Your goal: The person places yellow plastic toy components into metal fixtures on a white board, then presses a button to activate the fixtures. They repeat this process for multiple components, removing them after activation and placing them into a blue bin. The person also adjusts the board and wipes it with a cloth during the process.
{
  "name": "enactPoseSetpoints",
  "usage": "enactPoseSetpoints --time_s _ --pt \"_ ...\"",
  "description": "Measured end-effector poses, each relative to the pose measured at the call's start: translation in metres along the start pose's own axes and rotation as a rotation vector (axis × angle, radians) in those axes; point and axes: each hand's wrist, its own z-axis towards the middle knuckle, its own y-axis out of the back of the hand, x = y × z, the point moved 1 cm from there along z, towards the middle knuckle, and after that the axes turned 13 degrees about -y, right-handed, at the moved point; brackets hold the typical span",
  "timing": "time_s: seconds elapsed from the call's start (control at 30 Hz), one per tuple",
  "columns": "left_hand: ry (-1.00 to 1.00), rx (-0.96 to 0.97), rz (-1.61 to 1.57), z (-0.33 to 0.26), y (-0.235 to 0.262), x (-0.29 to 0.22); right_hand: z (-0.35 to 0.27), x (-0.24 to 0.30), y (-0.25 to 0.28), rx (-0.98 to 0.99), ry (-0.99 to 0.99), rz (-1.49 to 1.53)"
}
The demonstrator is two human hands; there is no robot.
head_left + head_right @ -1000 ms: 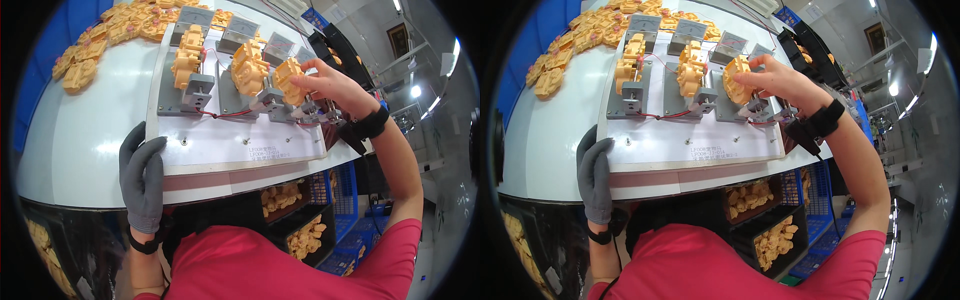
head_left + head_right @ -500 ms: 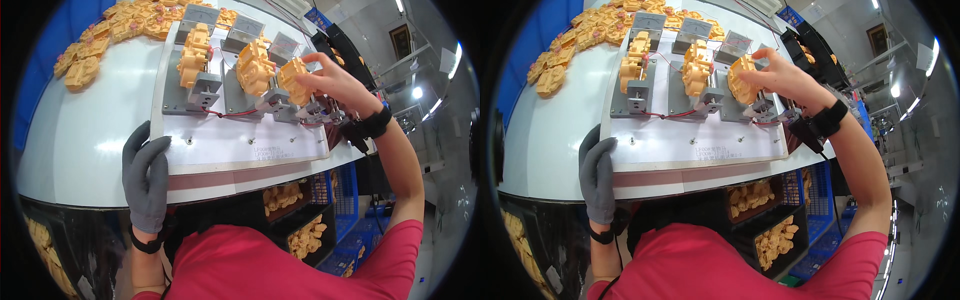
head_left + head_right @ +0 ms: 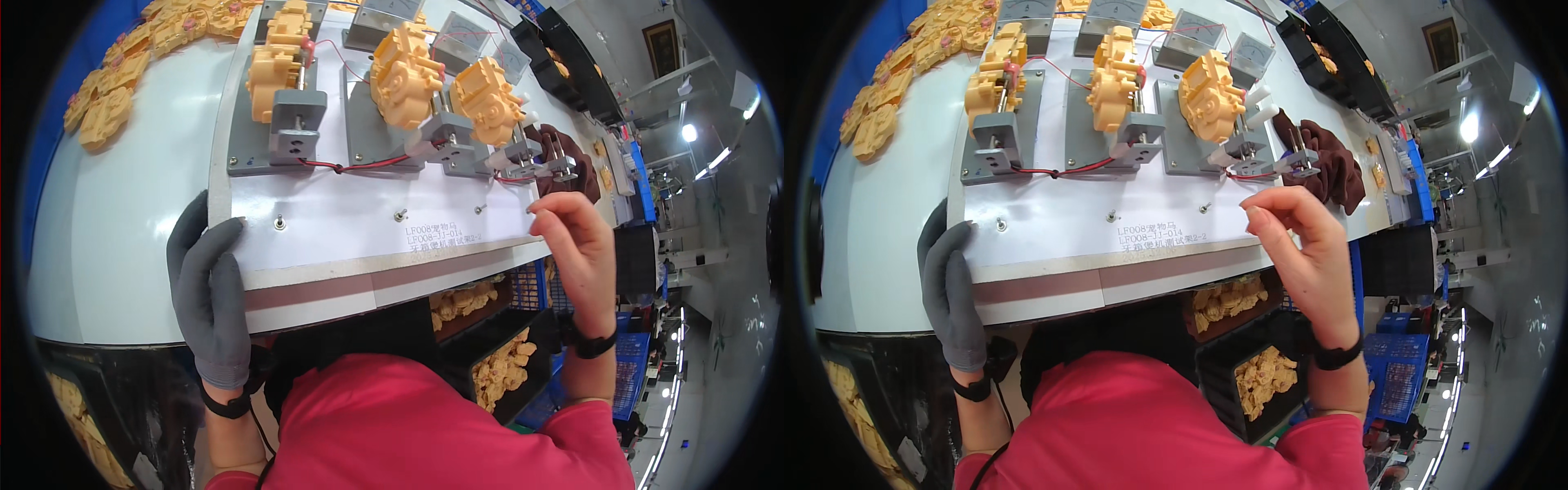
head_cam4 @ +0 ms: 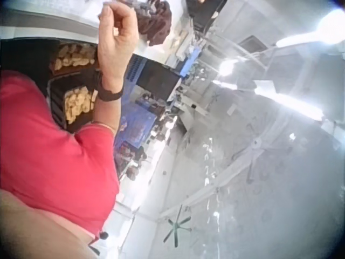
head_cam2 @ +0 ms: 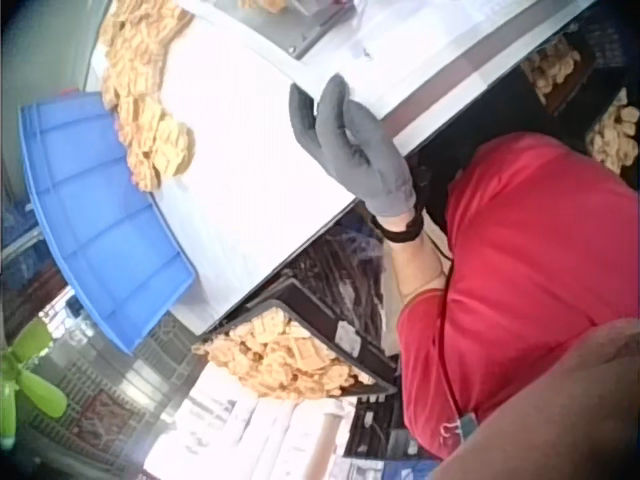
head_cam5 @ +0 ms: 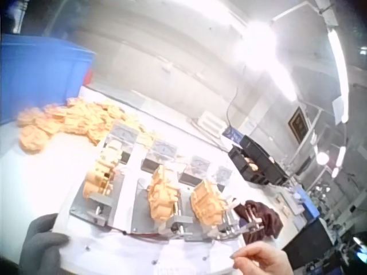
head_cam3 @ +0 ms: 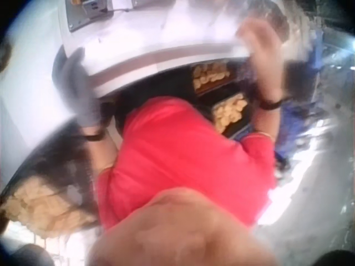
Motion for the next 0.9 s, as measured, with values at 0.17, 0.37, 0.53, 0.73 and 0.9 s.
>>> enactPoseSetpoints --time_s 0.17,0.37,0.53,0.73,0.9 --pt "0.021 -0.006 0.042 -0.001 -0.003 0.0 0.01 -0.041 -0.016 -0.108 0.104 -0.108" --pt "0.014 -0.013 0.053 0.0 -0.003 -0.002 0.022 -0.055 -0.035 -0.1 0.093 -0.093" --pt "0.017 -0.013 0.082 -0.001 -0.003 0.0 0.025 -0.058 -0.045 -0.139 0.153 -0.125" --pt "0.012 -0.011 0.069 -0.002 -0.004 0.001 0.024 -0.065 -0.052 -0.217 0.227 -0.149" --pt "0.023 -0.014 0.079 -0.003 -0.004 0.001 0.024 -0.067 -0.054 -0.239 0.241 -0.15"
